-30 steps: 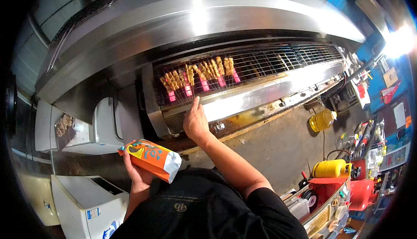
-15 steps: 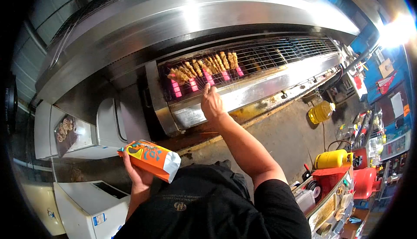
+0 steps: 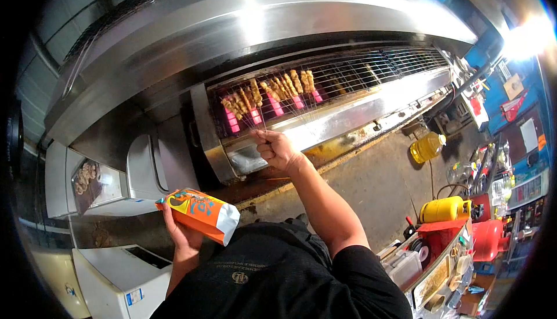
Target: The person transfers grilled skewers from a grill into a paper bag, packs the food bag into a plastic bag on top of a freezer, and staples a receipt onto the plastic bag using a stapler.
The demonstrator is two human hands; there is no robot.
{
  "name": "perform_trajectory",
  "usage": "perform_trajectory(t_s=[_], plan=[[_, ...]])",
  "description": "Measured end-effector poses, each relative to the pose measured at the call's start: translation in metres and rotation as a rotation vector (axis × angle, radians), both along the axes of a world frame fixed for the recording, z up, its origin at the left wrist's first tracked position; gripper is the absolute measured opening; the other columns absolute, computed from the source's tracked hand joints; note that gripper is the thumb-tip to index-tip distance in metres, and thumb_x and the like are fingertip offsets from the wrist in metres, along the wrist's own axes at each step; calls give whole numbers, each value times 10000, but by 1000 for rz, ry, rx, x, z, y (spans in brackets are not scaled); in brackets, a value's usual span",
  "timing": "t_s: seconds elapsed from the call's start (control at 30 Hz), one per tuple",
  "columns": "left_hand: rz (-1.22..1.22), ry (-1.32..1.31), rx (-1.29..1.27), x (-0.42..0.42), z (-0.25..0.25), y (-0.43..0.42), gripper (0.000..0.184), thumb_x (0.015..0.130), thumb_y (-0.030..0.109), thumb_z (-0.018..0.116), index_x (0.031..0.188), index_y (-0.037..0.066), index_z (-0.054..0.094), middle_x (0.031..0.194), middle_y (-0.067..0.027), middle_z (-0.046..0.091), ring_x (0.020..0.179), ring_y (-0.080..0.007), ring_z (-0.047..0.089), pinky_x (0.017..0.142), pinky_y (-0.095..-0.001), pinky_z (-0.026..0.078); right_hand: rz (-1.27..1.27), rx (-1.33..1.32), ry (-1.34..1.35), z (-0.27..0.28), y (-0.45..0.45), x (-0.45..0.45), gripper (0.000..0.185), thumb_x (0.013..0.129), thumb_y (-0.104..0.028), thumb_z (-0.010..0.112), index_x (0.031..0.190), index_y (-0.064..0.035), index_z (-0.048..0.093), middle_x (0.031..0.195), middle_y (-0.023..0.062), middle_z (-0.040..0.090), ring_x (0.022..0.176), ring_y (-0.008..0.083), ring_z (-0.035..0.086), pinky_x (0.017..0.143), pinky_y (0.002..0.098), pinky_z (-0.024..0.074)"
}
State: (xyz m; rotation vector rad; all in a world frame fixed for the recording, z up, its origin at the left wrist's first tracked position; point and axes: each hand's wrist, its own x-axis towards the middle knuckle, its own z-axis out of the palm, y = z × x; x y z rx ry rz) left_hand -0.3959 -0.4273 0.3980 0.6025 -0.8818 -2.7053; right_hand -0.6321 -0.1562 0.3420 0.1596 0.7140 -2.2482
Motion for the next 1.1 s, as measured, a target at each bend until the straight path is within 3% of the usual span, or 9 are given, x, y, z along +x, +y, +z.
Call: perform_trajectory(t_s=[0.07,0.13,0.37,0.43,0.63,0.73,0.97,1.07,1.1], plan=[[17,17,-16,-3,-3,0,570,1007,506,524,1422,120,465,1349,-130,561,1221,-303,580,1039,-494,496,45,-77,-42,-1,-1,2,244,1063,-216,513,1172,-16,600,785,-35,470,556,39,327,430,191,244],[18,20,-22,-4,-5,-1,568,1004,507,529,1417,121,468,1346,-127,561,1218,-300,581,1034,-493,500,-85,178,-36,2,-3,13,247,1062,-232,518,1167,-25,604,796,-20,504,553,45,346,435,194,263],[-28,9,2,-4,-16,-3,556,997,507,541,1398,128,473,1328,-121,564,1224,-294,574,1026,-489,507,-282,383,139,1,-18,23,233,1053,-246,535,1118,-45,634,777,8,534,533,47,379,433,208,300],[-29,7,0,-5,-13,-1,555,1001,506,535,1403,129,469,1328,-121,565,1225,-295,573,1028,-492,505,-316,613,211,3,-22,31,242,1053,-278,534,1097,-64,638,782,4,540,553,52,415,435,212,323],[-51,-22,13,-8,-6,2,549,1015,497,513,1415,125,459,1332,-117,564,1233,-295,568,1035,-499,492,-267,566,206,10,-26,36,309,1031,-340,560,1068,-35,593,751,46,563,504,85,431,433,235,358],[-45,1,1,-9,-11,2,569,1008,524,512,1409,123,470,1343,-120,553,1243,-297,558,1043,-499,483,-317,826,309,19,-23,42,354,1034,-373,546,1015,-22,594,737,49,588,516,98,457,465,261,380],[-43,-43,-13,-6,-19,1,599,993,557,522,1400,120,483,1356,-122,549,1259,-297,549,1056,-495,474,-498,979,469,-6,-28,31,367,1025,-366,551,1064,-13,645,718,53,616,488,95,476,418,285,397],[-38,-27,-5,-9,-12,4,604,989,562,523,1396,118,486,1353,-125,551,1255,-296,552,1048,-493,483,-350,927,383,-9,-17,39,425,1029,-391,549,1047,27,622,739,67,638,616,130,572,572,307,472],[-42,-27,-2,-7,-10,4,604,989,562,523,1396,118,486,1353,-125,551,1255,-296,552,1048,-493,483,-405,1035,680,-29,-10,42,436,1018,-401,569,1067,28,626,752,78,647,618,156,588,588,323,488]])
